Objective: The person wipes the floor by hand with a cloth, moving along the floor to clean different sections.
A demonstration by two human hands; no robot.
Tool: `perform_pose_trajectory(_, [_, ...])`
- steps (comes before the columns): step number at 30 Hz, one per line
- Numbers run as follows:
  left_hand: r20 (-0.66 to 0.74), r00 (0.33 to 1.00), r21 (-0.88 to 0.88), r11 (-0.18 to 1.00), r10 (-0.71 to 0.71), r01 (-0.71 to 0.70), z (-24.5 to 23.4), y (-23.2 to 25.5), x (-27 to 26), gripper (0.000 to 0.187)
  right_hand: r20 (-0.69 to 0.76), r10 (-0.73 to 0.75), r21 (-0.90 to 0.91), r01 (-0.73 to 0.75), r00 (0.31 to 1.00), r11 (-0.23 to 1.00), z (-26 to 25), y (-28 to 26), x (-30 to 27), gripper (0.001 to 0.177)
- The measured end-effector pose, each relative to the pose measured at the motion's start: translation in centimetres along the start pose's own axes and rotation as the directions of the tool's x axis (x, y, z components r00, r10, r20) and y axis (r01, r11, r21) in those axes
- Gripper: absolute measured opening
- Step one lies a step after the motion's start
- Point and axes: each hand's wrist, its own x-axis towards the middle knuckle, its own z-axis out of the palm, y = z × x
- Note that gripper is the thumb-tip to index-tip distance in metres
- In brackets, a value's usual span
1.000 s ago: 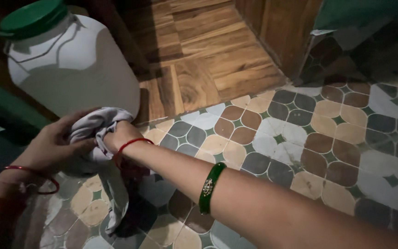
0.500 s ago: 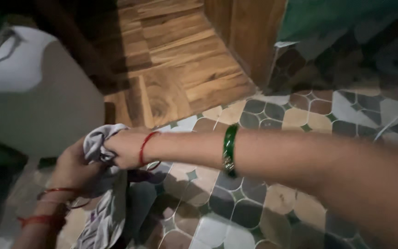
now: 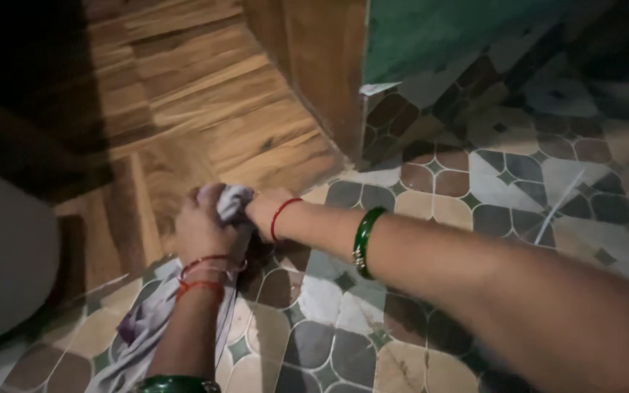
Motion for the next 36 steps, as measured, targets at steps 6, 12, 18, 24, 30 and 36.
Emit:
perform_pose_trajectory(6, [0.494,0.842,0.408,0.913,-0.217,-0.005,6.4,-3.2,-3.6,0.086,-0.079,0.167,0.101,-0.159,0.983,0.982,6.1,3.0,-1.8,0.039])
perform_pose_trajectory(12, [0.254,0.919,0.391,0.901,-0.301,0.187,7.3,-9.8,-2.8,0.076,0.008,0.246,0.130,-0.245,0.969,0.961,6.4,5.1,-2.3,0.051])
perform_pose_trajectory(18, [0.220,0.912,0.396,0.886,-0.345,0.240,8.6,-6.1,-0.4,0.073,-0.007,0.363,0.161,-0.357,0.932,0.920,4.9,7.6,-1.1,0.064])
perform_pose_trajectory(24, [0.409,0.912,0.266,0.954,0.021,-0.141,14.0,3.9,3.2,0.070,0.042,0.482,0.216,-0.479,0.875,0.851,5.4,11.3,-1.5,0.066])
perform_pose_trajectory(30, [0.499,0.859,0.189,0.954,0.110,-0.232,18.2,9.9,8.6,0.062,0.071,0.565,0.301,-0.557,0.822,0.774,6.5,14.7,-2.3,0.094])
perform_pose_trajectory(36, [0.568,0.783,0.188,0.887,0.253,-0.422,20.0,9.9,13.8,0.066,0.045,0.609,0.240,-0.600,0.792,0.763,6.1,13.9,-2.2,0.125])
